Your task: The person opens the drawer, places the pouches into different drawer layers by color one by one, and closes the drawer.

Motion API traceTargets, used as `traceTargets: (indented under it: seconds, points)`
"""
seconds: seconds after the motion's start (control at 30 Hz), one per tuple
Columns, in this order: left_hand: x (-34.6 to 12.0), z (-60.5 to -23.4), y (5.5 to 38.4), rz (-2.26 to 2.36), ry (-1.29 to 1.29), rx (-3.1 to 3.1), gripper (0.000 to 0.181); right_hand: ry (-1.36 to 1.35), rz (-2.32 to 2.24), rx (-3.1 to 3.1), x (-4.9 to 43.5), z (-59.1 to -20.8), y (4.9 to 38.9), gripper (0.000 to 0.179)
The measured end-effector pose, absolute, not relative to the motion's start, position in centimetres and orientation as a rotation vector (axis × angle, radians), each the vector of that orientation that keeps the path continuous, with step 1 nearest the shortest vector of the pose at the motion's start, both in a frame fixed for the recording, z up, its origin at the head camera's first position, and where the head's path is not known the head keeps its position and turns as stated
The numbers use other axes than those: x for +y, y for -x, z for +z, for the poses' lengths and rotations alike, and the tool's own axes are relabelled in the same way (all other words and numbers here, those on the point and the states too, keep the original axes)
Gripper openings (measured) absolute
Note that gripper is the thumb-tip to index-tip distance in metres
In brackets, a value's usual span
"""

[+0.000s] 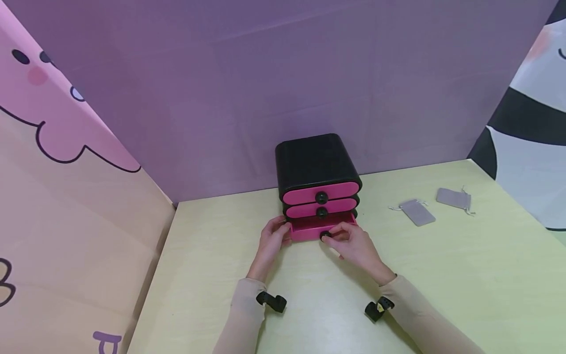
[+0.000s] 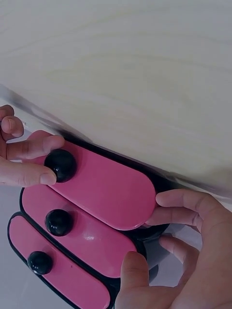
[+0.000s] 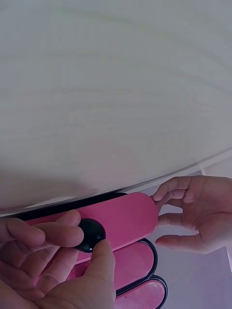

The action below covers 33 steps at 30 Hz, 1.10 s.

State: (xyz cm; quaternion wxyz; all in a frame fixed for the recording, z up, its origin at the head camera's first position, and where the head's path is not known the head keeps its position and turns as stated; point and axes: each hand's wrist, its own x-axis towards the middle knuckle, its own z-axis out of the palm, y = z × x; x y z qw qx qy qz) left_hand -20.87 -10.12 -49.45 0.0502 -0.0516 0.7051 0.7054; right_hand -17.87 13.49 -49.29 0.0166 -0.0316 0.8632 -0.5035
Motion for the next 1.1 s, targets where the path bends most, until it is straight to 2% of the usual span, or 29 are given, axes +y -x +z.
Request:
traceTargets:
  seconds: [1.1]
  points:
    - [-10.2, -50.4, 21.1, 2.180, 0.163, 2.106, 0.043, 0.110, -1.577, 2.611, 14.1, -48.9, 16.2, 0.031]
